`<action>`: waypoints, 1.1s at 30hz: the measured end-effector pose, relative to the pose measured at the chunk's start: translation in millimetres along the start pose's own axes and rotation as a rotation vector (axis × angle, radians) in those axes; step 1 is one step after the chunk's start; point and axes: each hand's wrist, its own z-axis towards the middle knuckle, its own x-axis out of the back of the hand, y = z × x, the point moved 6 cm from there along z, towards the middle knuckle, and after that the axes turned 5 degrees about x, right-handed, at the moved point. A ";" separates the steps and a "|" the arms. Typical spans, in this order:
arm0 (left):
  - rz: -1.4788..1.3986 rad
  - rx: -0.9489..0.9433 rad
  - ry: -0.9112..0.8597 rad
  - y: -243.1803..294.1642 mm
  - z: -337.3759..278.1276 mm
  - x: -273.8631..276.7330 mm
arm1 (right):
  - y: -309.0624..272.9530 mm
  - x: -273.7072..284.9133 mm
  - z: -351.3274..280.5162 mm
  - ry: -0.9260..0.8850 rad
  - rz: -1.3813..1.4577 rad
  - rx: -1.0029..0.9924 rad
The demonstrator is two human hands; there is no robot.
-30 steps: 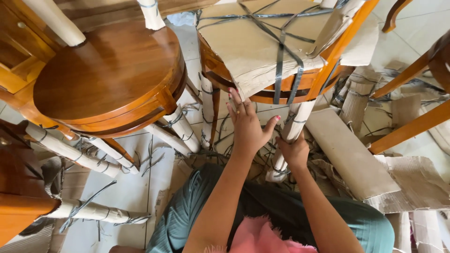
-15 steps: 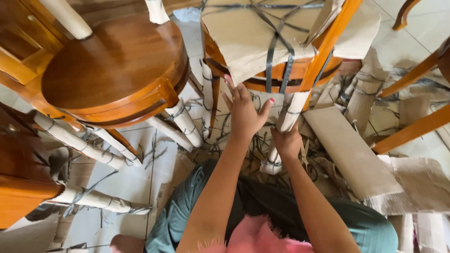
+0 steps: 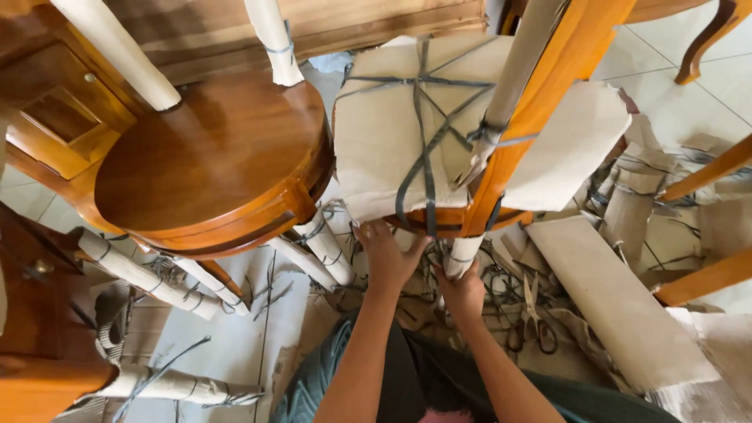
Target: Wrapping wooden chair legs with protective cardboard and securing them with plastic ties.
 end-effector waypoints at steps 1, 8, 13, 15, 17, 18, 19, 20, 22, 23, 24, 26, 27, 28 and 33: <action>0.000 -0.001 0.004 -14.7 0.9 -9.1 | -3.9 -2.3 0.4 0.001 0.001 0.004; -0.262 0.020 -0.077 -51.8 -1.8 -52.4 | -26.4 30.3 -6.1 -0.138 -0.013 -0.033; -0.455 0.058 -0.061 10.4 -22.4 -10.8 | 20.9 47.0 -3.8 -0.251 0.107 -0.070; -0.622 0.276 -0.155 24.2 -47.5 -15.5 | 57.4 61.2 -1.4 -0.135 0.165 -0.110; -0.579 0.283 -0.180 15.0 -80.3 -43.3 | 70.9 82.0 7.9 -0.118 0.219 -0.067; -0.535 0.295 -0.195 9.5 -97.7 -57.1 | 76.5 92.3 12.3 -0.108 0.270 -0.017; -0.530 0.294 -0.200 15.4 -104.7 -61.1 | 80.7 100.4 17.6 -0.107 0.274 -0.023; -0.528 0.380 -0.265 17.2 -112.5 -69.8 | 85.2 110.9 24.5 -0.053 0.280 -0.032; -0.515 0.464 -0.332 19.2 -122.8 -86.0 | 91.2 127.5 44.4 0.000 0.294 -0.045; -0.520 0.467 -0.309 18.3 -124.1 -92.4 | 93.8 135.3 57.5 0.027 0.252 -0.064; -0.524 0.470 -0.285 17.2 -124.8 -99.0 | 96.2 142.6 71.7 0.052 0.210 -0.082; -0.531 0.452 -0.241 19.0 -117.5 -106.7 | 95.9 149.2 102.4 0.100 0.207 -0.020; -0.546 0.435 -0.198 19.5 -113.0 -109.7 | 94.1 153.7 118.2 0.150 0.195 0.045; -0.535 0.435 -0.200 12.3 -113.1 -119.5 | 86.4 154.8 136.2 0.146 0.204 0.039; -0.377 0.572 -0.110 -12.2 -106.0 -139.7 | 119.1 88.6 272.4 0.211 -0.141 0.439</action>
